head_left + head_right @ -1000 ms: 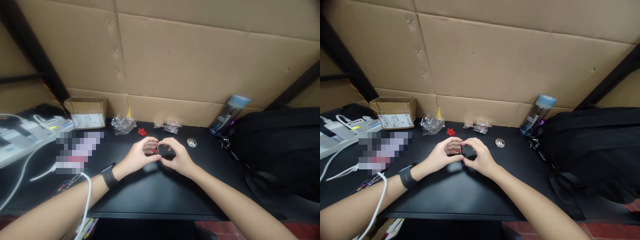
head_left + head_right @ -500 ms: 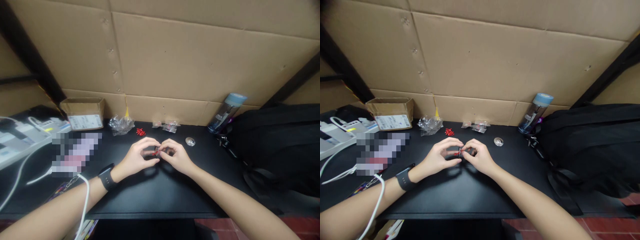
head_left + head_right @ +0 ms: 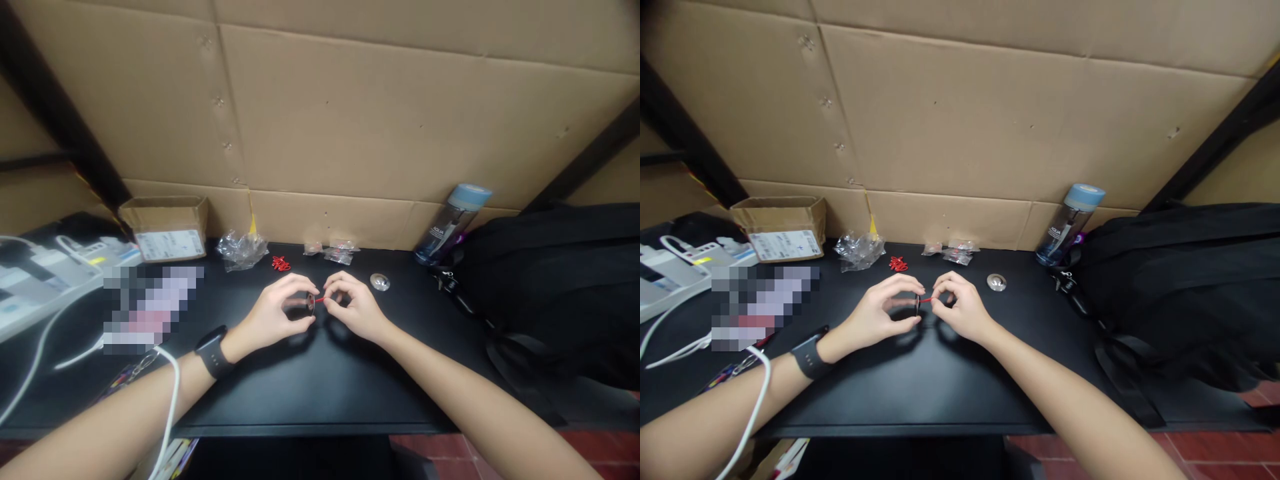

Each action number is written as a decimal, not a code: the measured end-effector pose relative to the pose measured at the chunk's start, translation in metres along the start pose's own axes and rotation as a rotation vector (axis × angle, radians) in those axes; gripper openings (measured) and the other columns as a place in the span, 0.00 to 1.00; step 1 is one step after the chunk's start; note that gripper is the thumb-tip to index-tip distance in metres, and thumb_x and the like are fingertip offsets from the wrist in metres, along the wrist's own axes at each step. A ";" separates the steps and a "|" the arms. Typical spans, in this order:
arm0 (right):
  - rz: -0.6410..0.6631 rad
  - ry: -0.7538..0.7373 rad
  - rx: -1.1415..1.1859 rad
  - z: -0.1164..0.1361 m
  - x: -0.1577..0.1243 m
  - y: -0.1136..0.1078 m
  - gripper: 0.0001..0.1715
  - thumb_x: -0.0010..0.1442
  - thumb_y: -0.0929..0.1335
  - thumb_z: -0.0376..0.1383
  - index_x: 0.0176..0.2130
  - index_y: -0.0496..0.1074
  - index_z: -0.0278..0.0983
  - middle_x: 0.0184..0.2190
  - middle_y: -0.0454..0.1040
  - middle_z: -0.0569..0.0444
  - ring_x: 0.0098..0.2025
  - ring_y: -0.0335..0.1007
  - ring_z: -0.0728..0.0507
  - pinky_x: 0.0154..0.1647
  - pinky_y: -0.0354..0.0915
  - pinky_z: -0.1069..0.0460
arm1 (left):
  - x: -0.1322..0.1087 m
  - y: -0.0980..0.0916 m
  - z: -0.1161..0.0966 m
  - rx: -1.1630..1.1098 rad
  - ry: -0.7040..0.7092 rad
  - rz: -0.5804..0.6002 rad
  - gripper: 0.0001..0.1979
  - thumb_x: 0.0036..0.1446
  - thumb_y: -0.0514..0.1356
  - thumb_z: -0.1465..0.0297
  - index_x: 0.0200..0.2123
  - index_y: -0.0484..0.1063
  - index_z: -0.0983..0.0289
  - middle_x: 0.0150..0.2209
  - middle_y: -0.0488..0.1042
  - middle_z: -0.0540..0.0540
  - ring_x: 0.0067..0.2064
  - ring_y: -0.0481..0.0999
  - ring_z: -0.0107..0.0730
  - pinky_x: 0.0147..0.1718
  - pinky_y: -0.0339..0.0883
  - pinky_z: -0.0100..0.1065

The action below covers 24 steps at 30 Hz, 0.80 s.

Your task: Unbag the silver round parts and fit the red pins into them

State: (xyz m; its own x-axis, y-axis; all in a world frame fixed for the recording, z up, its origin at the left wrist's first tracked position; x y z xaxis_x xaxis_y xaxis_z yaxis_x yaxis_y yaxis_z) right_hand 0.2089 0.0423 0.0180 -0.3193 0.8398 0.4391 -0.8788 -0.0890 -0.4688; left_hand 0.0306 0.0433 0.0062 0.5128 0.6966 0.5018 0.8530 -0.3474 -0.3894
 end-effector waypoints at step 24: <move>0.042 -0.122 -0.387 -0.001 0.009 -0.020 0.04 0.56 0.73 0.29 0.31 0.77 0.38 0.44 0.74 0.50 0.47 0.72 0.41 0.53 0.67 0.45 | -0.002 0.016 -0.003 0.522 0.095 0.231 0.23 0.67 0.61 0.62 0.63 0.66 0.55 0.65 0.69 0.58 0.71 0.62 0.47 0.68 0.58 0.50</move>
State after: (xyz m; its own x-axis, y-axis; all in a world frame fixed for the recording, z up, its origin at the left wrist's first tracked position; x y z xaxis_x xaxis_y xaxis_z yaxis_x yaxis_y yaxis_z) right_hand 0.2238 0.0520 0.0306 -0.4119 0.7681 0.4904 -0.6733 0.1061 -0.7317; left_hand 0.0436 0.0343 0.0016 0.7067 0.5721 0.4162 0.5696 -0.1112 -0.8144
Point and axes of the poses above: each hand's wrist, its own x-axis towards the middle knuckle, its own y-axis out of the palm, z = x × y, the point moved 6 cm from there along x, towards the middle knuckle
